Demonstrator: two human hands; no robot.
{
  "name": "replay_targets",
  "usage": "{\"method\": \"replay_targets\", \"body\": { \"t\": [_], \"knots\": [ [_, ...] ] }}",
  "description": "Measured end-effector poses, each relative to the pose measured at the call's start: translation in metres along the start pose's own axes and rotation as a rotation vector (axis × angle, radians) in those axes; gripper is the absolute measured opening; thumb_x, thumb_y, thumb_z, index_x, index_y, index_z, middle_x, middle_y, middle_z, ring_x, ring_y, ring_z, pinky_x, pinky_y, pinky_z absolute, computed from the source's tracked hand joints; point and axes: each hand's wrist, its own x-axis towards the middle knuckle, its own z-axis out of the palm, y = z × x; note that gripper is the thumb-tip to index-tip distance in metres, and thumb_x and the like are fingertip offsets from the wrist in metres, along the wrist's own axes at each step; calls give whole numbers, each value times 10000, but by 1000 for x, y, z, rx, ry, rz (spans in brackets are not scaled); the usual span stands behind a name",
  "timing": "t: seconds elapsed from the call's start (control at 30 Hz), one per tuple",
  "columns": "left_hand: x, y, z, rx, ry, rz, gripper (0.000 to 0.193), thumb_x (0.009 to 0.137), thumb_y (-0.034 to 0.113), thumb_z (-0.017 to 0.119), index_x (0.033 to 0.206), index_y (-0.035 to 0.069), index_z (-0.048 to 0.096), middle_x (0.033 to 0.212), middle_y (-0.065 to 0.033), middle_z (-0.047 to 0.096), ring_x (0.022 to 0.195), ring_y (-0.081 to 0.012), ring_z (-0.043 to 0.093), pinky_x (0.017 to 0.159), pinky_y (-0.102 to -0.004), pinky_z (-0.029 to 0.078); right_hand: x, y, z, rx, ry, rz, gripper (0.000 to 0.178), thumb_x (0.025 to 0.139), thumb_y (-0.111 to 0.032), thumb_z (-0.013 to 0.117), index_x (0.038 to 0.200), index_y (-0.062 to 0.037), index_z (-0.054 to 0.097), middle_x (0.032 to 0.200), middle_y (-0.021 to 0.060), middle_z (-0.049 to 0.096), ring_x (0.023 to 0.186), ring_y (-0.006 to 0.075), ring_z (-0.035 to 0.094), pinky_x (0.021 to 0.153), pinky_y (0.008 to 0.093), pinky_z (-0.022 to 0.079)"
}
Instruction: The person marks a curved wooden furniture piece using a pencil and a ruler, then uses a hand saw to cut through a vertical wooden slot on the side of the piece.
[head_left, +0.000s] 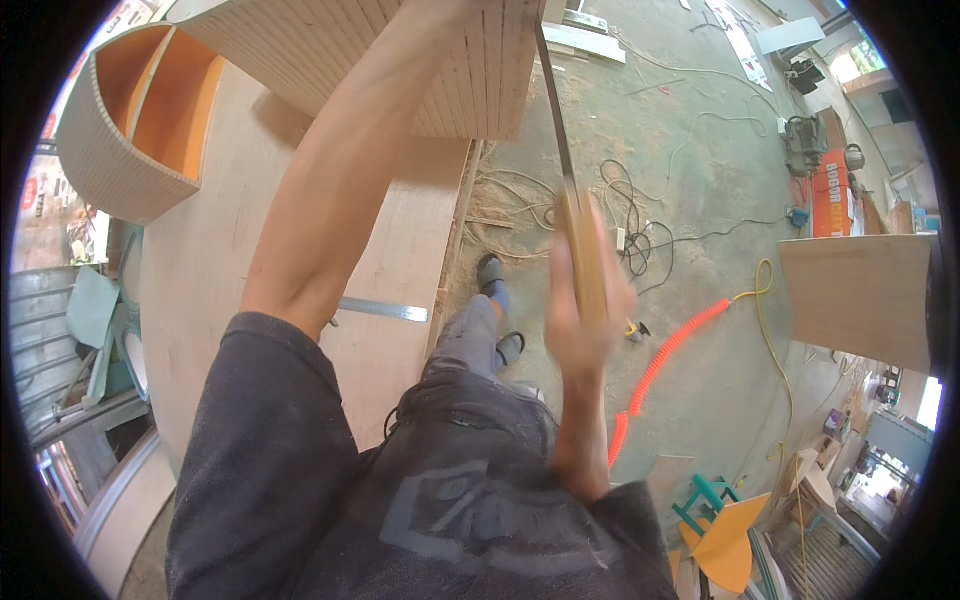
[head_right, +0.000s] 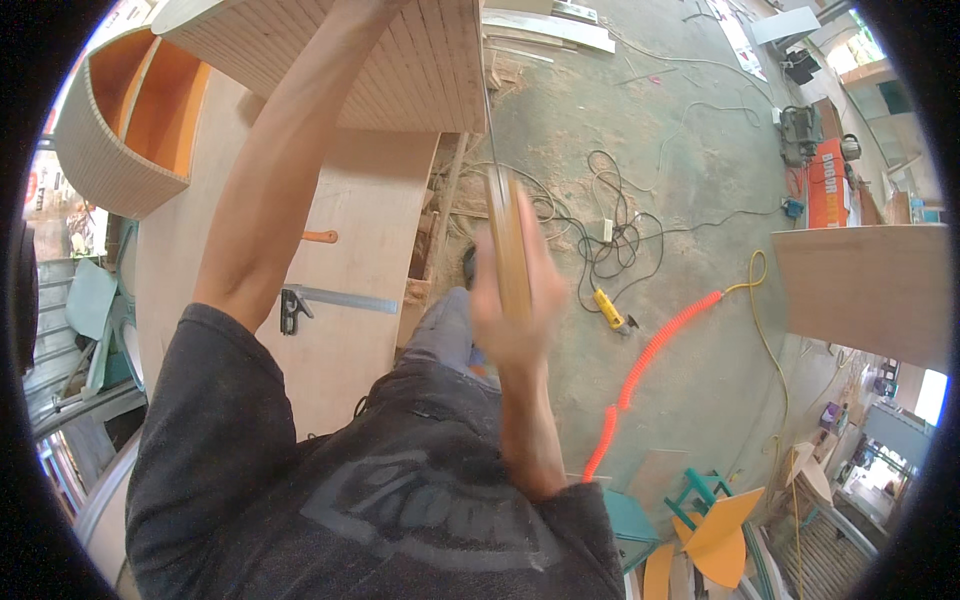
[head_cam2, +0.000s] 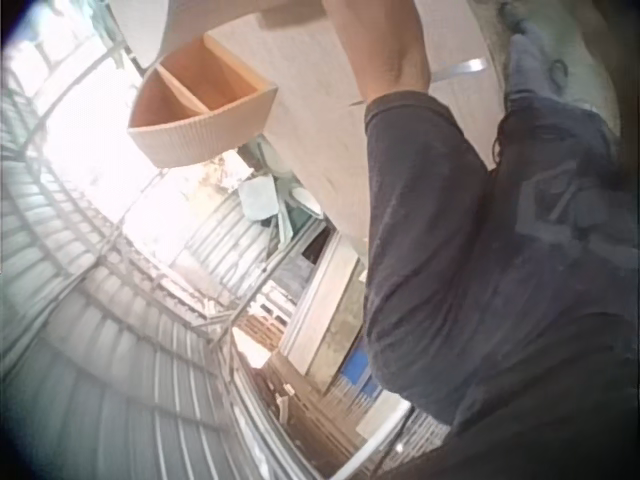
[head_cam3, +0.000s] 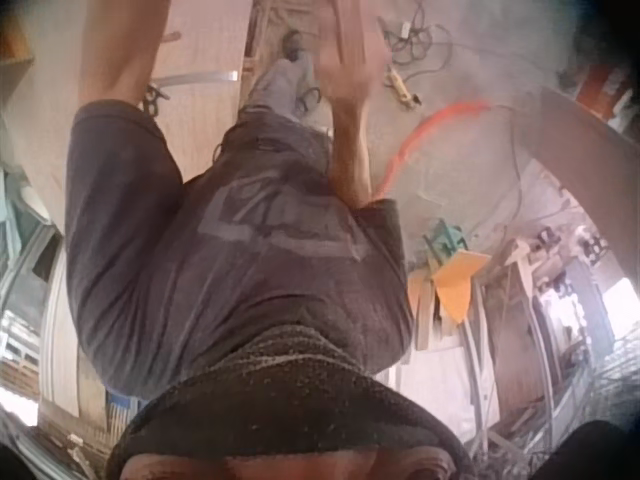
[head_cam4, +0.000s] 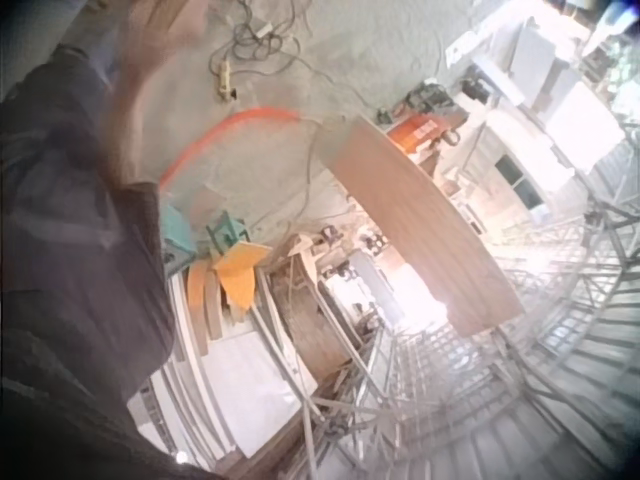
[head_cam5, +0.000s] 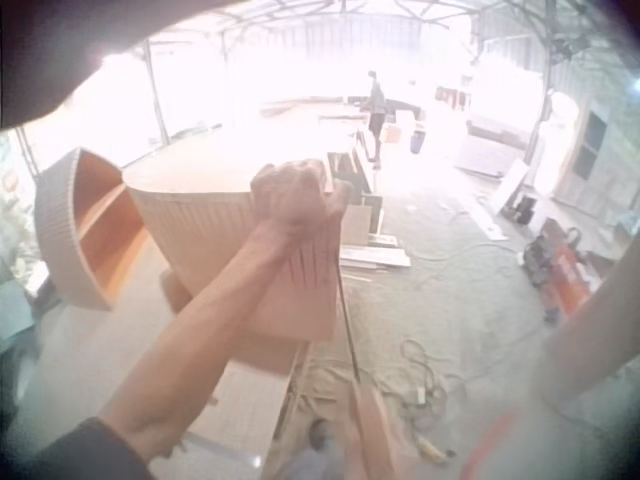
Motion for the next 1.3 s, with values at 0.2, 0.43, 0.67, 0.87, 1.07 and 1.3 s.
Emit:
{"method": "replay_targets", "body": {
  "t": [0.2,0.43,0.67,0.87,1.07,1.3],
  "knots": [
    [-2,5,4,-56,49,52,407,807,438,687,747,40,743,740,-176,735,687,-333,726,745,-453,556,77,2,23,52,-26,-13,377,967,-67,634,1332,22,643,1036,214,744,876,293,750,805,377,572],
    [-1,9,6,9,52,52,388,809,426,686,735,47,730,744,-171,734,685,-329,719,751,-451,554,63,-8,20,111,-6,44,391,975,-93,640,1347,29,639,1065,220,749,952,291,753,854,379,578],
    [-2,10,0,-102,79,32,398,813,431,671,735,47,736,752,-173,737,701,-330,725,759,-454,551,53,-9,1,-14,-63,-26,412,951,-64,640,1351,31,632,1074,229,747,935,264,748,854,356,566],
    [8,20,16,-43,96,75,401,817,431,663,748,44,740,771,-175,745,715,-328,732,771,-456,551,111,3,29,123,-52,75,423,961,-103,642,1363,25,625,1008,230,747,880,270,735,826,376,561],
    [-1,1,3,-79,73,38,407,820,433,663,767,37,745,783,-174,748,723,-329,735,767,-458,551,-5,-20,-19,20,-51,75,469,949,-57,624,1408,35,591,1160,250,740,1088,290,743,884,372,579],
    [10,19,14,-112,131,94,388,809,417,681,751,38,740,788,-159,749,725,-311,733,733,-433,548,127,28,60,210,55,-58,397,957,-72,629,1349,-5,629,969,191,747,827,242,717,744,407,547]
  ]
}}
